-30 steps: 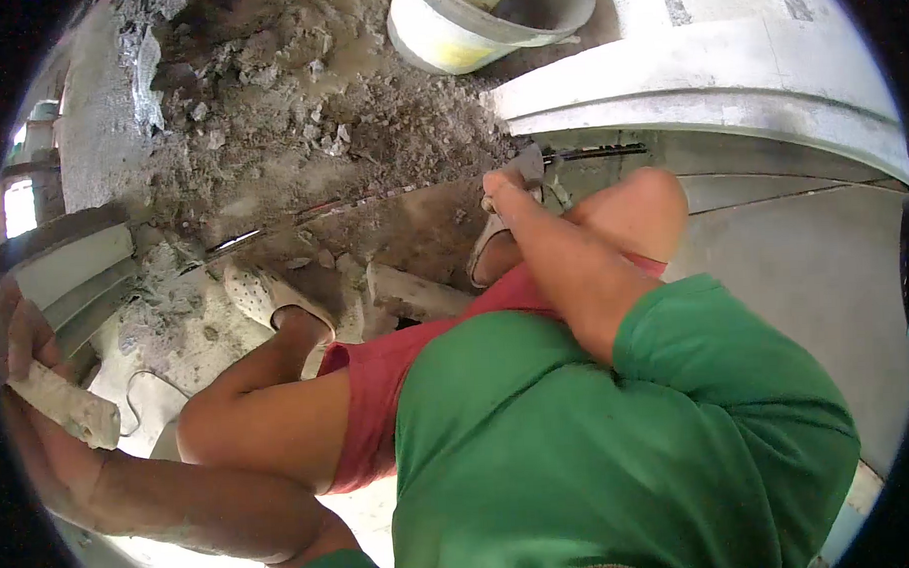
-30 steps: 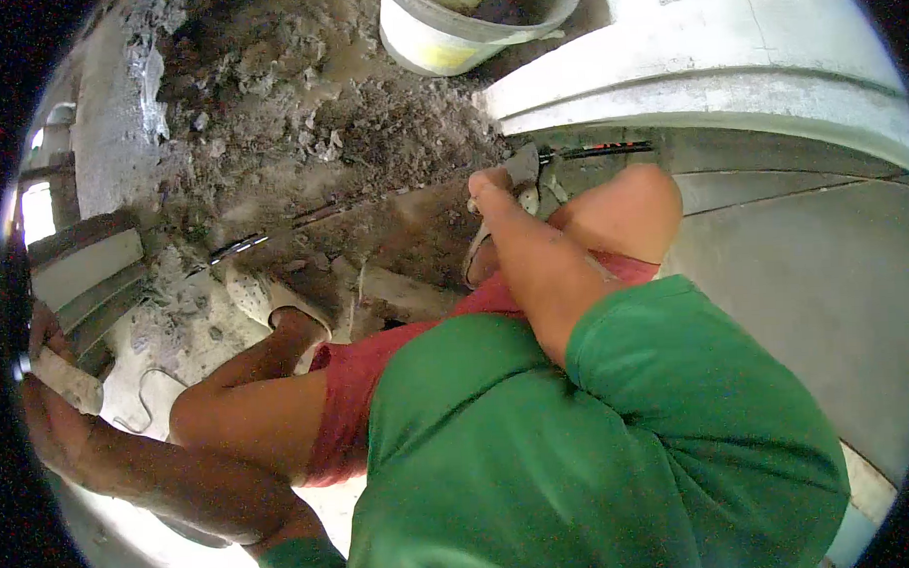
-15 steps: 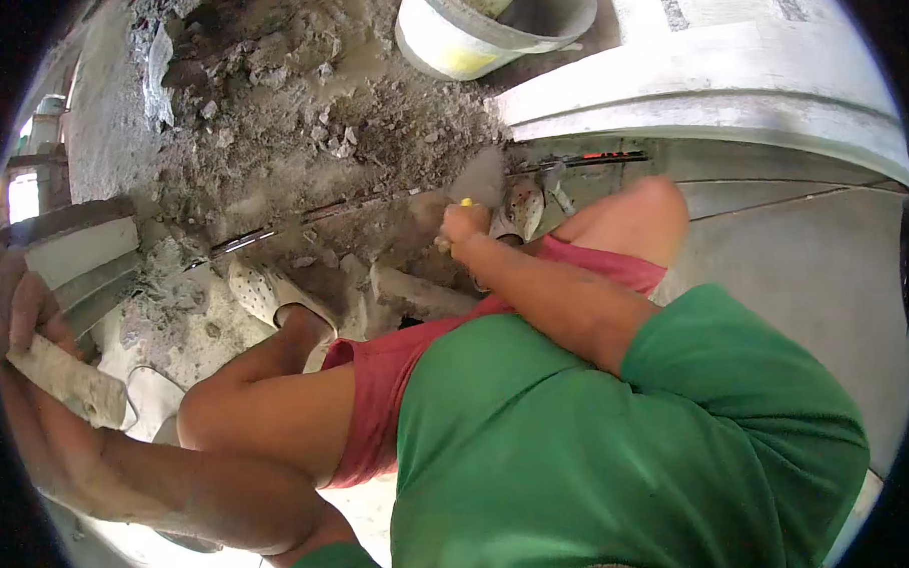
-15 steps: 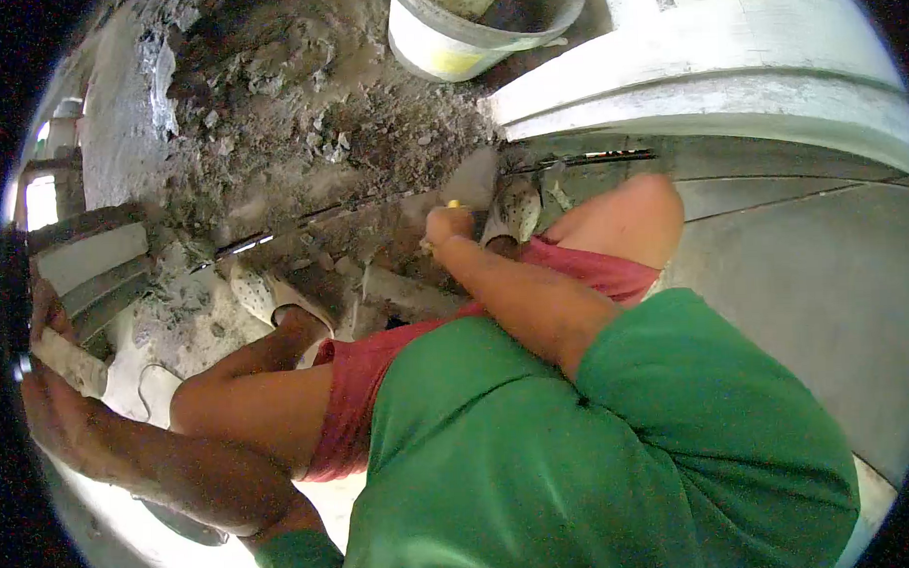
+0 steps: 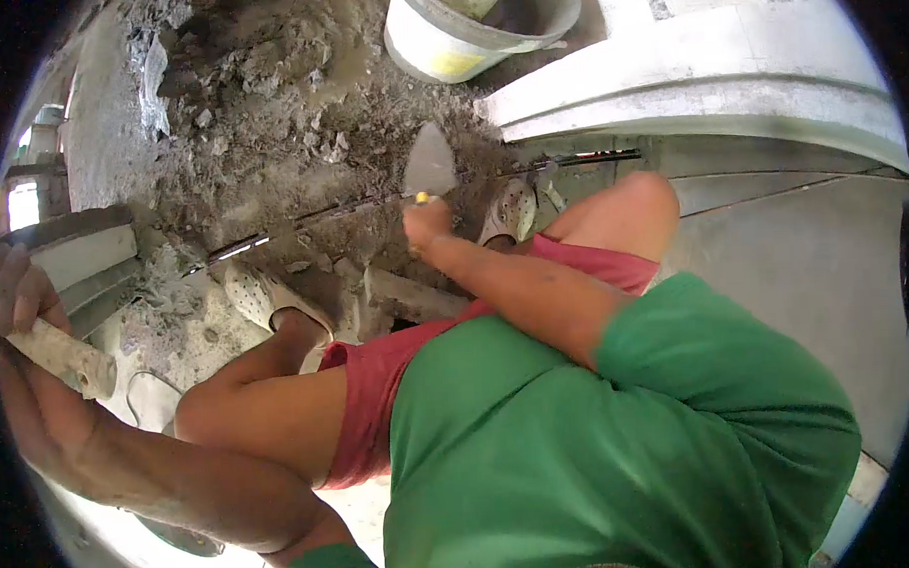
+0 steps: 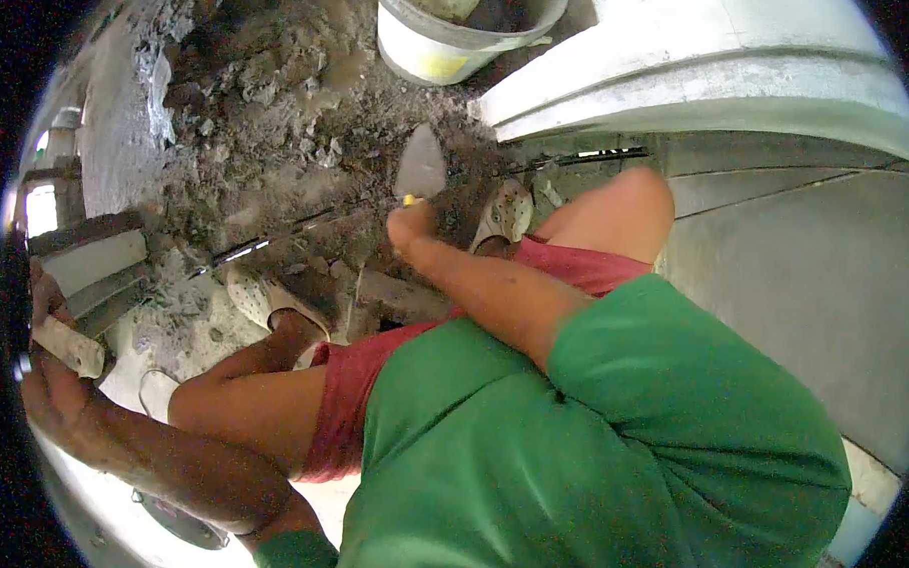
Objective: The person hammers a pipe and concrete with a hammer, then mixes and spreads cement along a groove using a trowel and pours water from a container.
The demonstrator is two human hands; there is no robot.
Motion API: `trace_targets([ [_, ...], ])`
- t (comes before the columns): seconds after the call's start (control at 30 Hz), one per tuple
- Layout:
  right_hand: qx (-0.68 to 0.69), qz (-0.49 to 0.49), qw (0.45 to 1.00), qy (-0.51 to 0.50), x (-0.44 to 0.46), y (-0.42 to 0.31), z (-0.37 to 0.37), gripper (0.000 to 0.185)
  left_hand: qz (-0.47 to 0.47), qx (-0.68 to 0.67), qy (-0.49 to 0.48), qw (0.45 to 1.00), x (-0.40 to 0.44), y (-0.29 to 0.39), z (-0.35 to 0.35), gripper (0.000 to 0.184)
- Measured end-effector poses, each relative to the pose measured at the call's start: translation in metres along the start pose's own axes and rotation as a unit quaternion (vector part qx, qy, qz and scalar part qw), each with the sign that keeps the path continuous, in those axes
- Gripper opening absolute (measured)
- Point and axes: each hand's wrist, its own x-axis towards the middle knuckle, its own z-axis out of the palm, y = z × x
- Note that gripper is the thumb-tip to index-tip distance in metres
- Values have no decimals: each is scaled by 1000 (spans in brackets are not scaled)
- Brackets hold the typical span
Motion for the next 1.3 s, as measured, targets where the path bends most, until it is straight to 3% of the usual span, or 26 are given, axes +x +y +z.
trace_targets([
  [0.03, -440, -105, 890, -59, -66, -104, -61, 19, -90, -107, -182, 973, 29, 4, -34, 16],
  [0.07, -622, -180, 752, -125, -88, -147, -90, 18, -174, -207, -354, 895, 46, 7, -54, 15],
  [0.1, -683, -216, 678, -166, -86, -157, -111, 18, -173, -203, -350, 898, 49, 11, -54, 15],
  [0.13, -705, -240, 638, -197, -77, -163, -131, 17, -196, -186, -407, 872, 56, 18, -50, 15],
  [0.17, -703, -253, 626, -224, -73, -170, -151, 17, -206, -176, -431, 861, 51, 18, -45, 15],
  [0.2, -661, -232, 672, -238, -74, -173, -169, 17, -215, -166, -454, 848, 47, 18, -40, 15],
  [0.23, -511, -119, 811, -260, -78, -182, -182, 18, -216, -186, -427, 858, 18, 10, -21, 23],
  [0.27, -335, 3, 904, -267, -81, -195, -189, 20, -213, -196, -408, 866, 15, 7, -19, 31],
  [0.3, -343, 1, 898, -276, -93, -219, -195, 20, -208, -205, -388, 874, 12, 4, -17, 39],
  [0.37, -437, -91, 797, -406, -122, -259, -200, 29, -207, -197, -372, 883, 9, 4, -18, 35],
  [0.4, -438, -91, 792, -415, -116, -256, -192, 29, -207, -193, -368, 886, 6, 4, -19, 34],
  [0.47, -625, -324, 647, -294, -101, -242, -169, 40, -207, -183, -365, 889, 3, 5, -19, 30],
  [0.53, -641, -348, 620, -290, -131, -247, -135, 45, -203, -173, -363, 893, -1, 6, -20, 26],
  [0.6, -638, -288, 558, -446, -138, -234, -100, 55, -199, -168, -358, 897, -1, 7, -22, 23],
  [0.67, -576, -354, 534, -509, -144, -211, -70, 62, -196, -163, -357, 899, 0, 8, -22, 20],
  [0.77, -568, -358, 510, -537, -165, -189, -20, 64, -197, -158, -355, 900, 1, 6, -23, 16],
  [0.83, -574, -285, 495, -586, -187, -193, -2, 67, -195, -153, -353, 902, 2, 4, -24, 15],
  [0.93, -577, -255, 500, -594, -165, -158, 9, 68, -185, -141, -354, 906, 2, 3, -26, 15],
  [1.07, -572, -232, 526, -585, -144, -174, -16, 70, -225, -145, -313, 911, 7, 11, -24, 21],
  [1.13, -610, -248, 476, -583, -131, -174, -16, 67, -216, -142, -313, 914, 2, 8, -22, 23],
  [1.3, -652, -177, 448, -586, -133, -181, 3, 69, -199, -129, -314, 919, -9, 5, -14, 27],
])
